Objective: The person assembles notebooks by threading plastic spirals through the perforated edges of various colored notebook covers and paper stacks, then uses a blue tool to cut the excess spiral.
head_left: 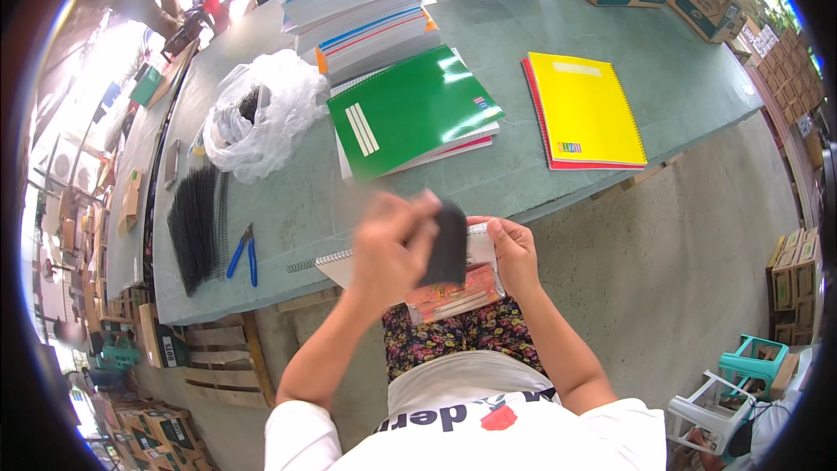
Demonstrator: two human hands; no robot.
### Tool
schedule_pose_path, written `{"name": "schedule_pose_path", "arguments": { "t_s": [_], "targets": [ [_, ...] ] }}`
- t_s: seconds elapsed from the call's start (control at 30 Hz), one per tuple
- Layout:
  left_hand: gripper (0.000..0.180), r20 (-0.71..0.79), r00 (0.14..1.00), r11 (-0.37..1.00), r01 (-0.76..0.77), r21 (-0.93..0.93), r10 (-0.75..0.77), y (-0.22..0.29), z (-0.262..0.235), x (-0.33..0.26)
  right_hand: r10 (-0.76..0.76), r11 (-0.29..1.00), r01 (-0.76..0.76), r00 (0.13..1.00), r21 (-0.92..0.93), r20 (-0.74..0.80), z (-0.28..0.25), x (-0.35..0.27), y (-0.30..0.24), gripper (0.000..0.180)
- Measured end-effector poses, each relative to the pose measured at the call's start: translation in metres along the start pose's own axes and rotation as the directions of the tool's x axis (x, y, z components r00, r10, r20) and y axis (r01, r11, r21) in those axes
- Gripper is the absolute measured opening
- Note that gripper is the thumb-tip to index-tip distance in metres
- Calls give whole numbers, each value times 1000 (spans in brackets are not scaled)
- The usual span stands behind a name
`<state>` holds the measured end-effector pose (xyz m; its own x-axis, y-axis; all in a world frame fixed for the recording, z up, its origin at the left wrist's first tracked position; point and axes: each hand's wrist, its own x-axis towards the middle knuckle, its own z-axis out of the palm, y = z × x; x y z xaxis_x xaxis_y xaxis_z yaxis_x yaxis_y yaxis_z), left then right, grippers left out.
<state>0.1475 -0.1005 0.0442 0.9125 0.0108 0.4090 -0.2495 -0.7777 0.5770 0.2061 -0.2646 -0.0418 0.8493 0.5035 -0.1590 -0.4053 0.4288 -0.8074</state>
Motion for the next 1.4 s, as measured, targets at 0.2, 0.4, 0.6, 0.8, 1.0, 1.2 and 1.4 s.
{"name": "schedule_pose_path", "arguments": {
  "t_s": [0.2,0.4,0.6,0.8,1.0,1.2,1.4],
  "targets": [
    [26,430,901,986,120,-112,-60,7,23,-20,-2,1000,3,1000,-27,31,7,3,-1,40],
    [27,-474,731,864,479,-156,-491,-144,-67,-2,-52,863,101,992,-494,113,2,12,-5,23],
    [26,-545,824,576,523,628,-154,-234,-107,-60,-271,915,330,929,-232,253,7,18,-7,11],
    [14,74,980,973,-191,131,183,-43,13,7,39,944,-12,996,-329,75,-17,13,-4,14],
    [14,379,921,996,78,40,-87,-15,37,24,32,802,1,998,-597,45,-22,5,-6,18],
    [21,300,952,992,-15,-123,51,-10,61,22,-124,616,110,991,-780,42,-28,5,-1,19],
    [13,253,961,993,-109,-38,115,-2,62,14,-271,583,188,962,-790,29,-20,-8,9,17]
  ]
}}
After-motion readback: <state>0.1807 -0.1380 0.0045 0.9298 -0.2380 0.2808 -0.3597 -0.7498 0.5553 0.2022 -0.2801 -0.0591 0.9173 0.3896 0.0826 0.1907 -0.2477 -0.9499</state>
